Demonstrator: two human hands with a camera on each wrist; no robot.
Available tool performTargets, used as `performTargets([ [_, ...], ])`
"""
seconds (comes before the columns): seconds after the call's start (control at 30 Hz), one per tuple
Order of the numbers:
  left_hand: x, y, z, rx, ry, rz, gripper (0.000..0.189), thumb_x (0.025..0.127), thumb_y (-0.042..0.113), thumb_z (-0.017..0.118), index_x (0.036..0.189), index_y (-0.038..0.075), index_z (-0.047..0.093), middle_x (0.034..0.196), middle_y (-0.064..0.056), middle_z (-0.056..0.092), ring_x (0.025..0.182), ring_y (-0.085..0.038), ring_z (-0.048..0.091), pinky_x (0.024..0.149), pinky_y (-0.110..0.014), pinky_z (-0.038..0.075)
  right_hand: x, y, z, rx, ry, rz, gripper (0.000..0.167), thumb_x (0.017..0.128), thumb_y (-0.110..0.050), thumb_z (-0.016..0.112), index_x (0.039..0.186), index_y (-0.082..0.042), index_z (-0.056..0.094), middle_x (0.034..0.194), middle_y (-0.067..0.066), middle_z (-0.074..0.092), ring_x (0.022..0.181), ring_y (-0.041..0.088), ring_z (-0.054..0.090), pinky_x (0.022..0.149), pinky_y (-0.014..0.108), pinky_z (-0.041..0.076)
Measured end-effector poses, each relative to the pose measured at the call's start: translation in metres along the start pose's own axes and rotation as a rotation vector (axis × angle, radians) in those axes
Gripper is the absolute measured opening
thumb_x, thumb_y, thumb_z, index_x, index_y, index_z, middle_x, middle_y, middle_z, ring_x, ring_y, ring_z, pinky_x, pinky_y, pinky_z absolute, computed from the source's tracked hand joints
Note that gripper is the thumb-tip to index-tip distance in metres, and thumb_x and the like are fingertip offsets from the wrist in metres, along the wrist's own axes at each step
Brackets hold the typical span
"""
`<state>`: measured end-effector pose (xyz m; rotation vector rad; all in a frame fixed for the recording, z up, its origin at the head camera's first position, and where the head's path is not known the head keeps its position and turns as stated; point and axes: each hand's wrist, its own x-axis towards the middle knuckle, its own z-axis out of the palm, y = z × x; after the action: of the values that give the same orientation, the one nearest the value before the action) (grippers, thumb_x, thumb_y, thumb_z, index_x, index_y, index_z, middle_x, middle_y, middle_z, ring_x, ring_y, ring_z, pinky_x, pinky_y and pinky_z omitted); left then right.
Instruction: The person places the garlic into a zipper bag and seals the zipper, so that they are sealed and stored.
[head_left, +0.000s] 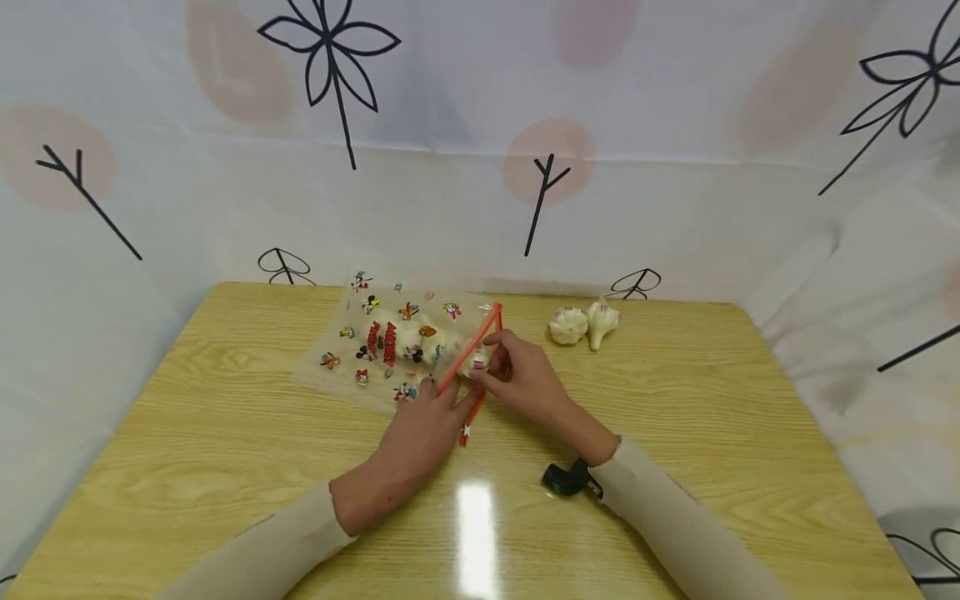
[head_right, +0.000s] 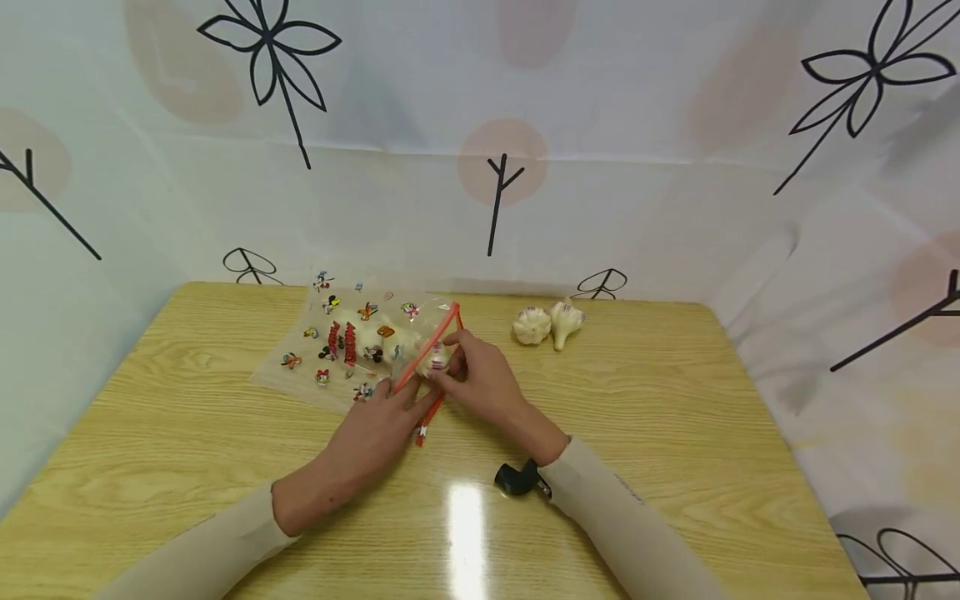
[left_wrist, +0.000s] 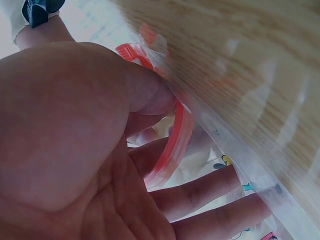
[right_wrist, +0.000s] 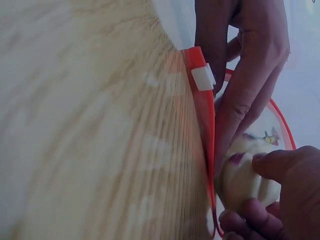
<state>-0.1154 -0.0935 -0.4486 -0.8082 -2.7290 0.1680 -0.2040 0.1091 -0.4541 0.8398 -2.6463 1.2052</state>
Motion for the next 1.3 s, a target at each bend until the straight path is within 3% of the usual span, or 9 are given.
performTargets([
  [0.23, 0.004, 0.001, 0.000, -0.005, -0.003, 0.014, 0.064, 0.098, 0.005, 0.074, 0.157, 0.022, 0.054, 0.139, -0.012, 0.061, 0.097, -0.037, 0.063, 0.049, -0.035, 0.056, 0.004, 0.001, 0.005, 0.019, -0.020, 0.022, 0.029, 0.099, -0.017, 0.077, 0.124, -0.006, 0.068, 0.090, 0.000, 0.074, 0.073, 0.009, 0.065, 0.066, 0.028, 0.056],
  [0.47, 0.007, 0.005, 0.000, -0.006, 0.040, 0.010, 0.056, 0.099, 0.006, 0.071, 0.152, 0.023, 0.059, 0.132, -0.012, 0.064, 0.095, -0.037, 0.063, 0.046, -0.035, 0.055, 0.010, 0.000, 0.006, 0.026, -0.049, 0.021, 0.015, 0.101, -0.012, 0.072, 0.115, -0.008, 0.075, 0.099, 0.003, 0.077, 0.081, 0.012, 0.069, 0.072, 0.032, 0.058],
  [0.57, 0.006, 0.005, -0.001, 0.000, 0.019, -0.004, 0.053, 0.101, 0.008, 0.069, 0.150, 0.025, 0.059, 0.128, -0.012, 0.064, 0.097, -0.037, 0.065, 0.047, -0.038, 0.056, 0.011, -0.001, 0.008, 0.016, -0.085, 0.012, 0.019, 0.101, -0.006, 0.068, 0.118, -0.007, 0.075, 0.102, 0.004, 0.076, 0.080, 0.012, 0.067, 0.073, 0.031, 0.056],
  [0.77, 0.004, 0.004, -0.004, -0.006, -0.036, -0.019, 0.048, 0.103, 0.008, 0.068, 0.147, 0.024, 0.061, 0.128, -0.012, 0.064, 0.101, -0.038, 0.065, 0.051, -0.041, 0.059, 0.010, -0.003, 0.012, -0.014, -0.131, -0.046, 0.030, 0.098, 0.001, 0.062, 0.123, -0.009, 0.075, 0.086, 0.001, 0.064, 0.070, 0.013, 0.050, 0.066, 0.030, 0.044],
  [0.83, 0.003, 0.003, -0.004, -0.006, -0.041, -0.020, 0.046, 0.103, 0.009, 0.068, 0.146, 0.023, 0.062, 0.129, -0.012, 0.064, 0.101, -0.038, 0.065, 0.052, -0.042, 0.060, 0.011, -0.004, 0.013, -0.010, -0.143, -0.073, 0.031, 0.098, 0.002, 0.062, 0.124, -0.009, 0.075, 0.090, 0.002, 0.063, 0.070, 0.013, 0.048, 0.065, 0.030, 0.043],
  [1.3, 0.001, 0.001, -0.004, -0.005, -0.021, -0.011, 0.044, 0.103, 0.011, 0.069, 0.146, 0.020, 0.064, 0.129, -0.012, 0.063, 0.101, -0.038, 0.065, 0.050, -0.039, 0.059, 0.004, 0.004, 0.008, 0.027, -0.155, -0.136, 0.031, 0.098, -0.001, 0.064, 0.126, -0.010, 0.072, 0.101, 0.005, 0.069, 0.082, 0.014, 0.059, 0.074, 0.031, 0.051],
])
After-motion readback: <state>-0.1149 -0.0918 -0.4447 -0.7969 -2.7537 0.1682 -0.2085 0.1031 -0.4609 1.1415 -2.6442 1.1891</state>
